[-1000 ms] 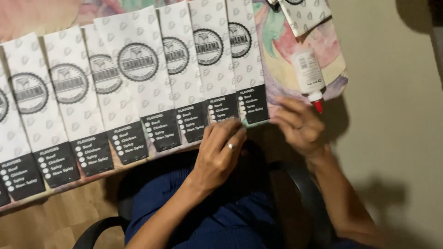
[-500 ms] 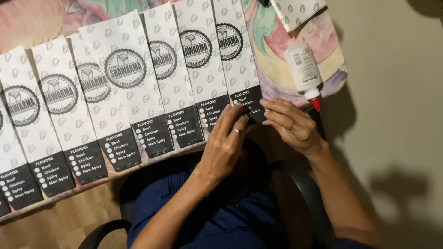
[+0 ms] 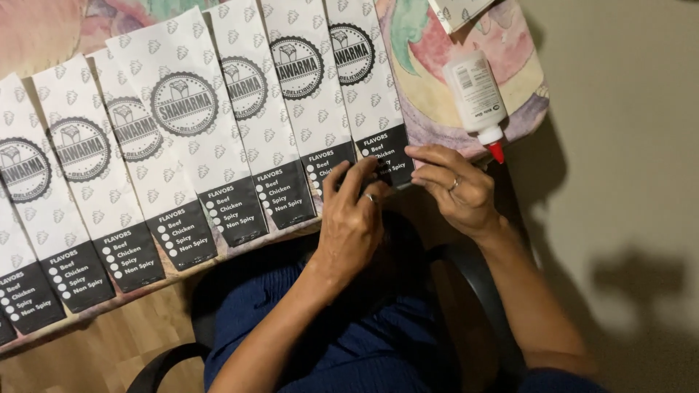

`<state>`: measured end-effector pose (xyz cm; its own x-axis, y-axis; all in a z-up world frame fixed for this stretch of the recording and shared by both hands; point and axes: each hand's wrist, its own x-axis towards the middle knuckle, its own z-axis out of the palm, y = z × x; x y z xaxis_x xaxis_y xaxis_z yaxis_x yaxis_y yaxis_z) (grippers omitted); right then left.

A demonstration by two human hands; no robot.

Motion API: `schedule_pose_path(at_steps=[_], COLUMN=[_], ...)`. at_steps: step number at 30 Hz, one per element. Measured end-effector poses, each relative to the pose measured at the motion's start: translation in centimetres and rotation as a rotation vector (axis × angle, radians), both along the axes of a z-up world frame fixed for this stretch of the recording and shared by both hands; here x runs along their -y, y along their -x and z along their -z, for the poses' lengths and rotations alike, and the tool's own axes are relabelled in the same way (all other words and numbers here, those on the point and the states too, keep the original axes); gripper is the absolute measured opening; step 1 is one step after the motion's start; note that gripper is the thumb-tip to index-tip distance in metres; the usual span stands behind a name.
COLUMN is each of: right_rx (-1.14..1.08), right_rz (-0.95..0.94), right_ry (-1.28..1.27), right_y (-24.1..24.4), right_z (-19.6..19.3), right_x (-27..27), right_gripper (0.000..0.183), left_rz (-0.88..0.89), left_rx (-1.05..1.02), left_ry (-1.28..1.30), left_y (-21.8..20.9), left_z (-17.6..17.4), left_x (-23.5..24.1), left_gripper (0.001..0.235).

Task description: Folding and gluing paper food bags at a workstation

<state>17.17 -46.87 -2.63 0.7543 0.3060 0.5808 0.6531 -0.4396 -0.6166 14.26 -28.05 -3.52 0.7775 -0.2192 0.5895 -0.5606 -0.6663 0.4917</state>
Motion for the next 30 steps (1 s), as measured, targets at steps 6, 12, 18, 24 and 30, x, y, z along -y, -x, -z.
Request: schedule_pose_path(at_steps=[6, 12, 18, 24, 30], right_rx=[-0.101, -0.148, -0.03, -0.074, -0.023], right_rz=[0.097, 0.131, 0.248, 0.246, 0.263], right_ry=[-0.037, -0.105, 0.039, -0.029, 0.019], right_y=[0.3, 0.1, 0.3, 0.6, 0.7], right_z=[-0.9, -1.3, -0.8, -0.6, -0.7], right_x=[-0.8, -1.4, -2.1, -2.1, -2.2], right_gripper=[0.006, 0.015, 0.03, 0.008, 0.006], left_rz=[-0.072, -0.103, -0.099, -0.079, -0.186], left_rx=[-0.138, -0.35, -0.305, -0.345, -0.254], left_ry=[0.01, 0.116, 0.127, 0.217, 0.062], left_y=[-0.7, -1.4, -1.5, -1.6, -2.2], left_z=[-0.3, -0.7, 0.2, 0.2, 1.3], left_x=[0.7, 0.7, 0.7, 0.4, 1.7], left_gripper=[0.017, 0.019, 0.025, 0.026, 0.041])
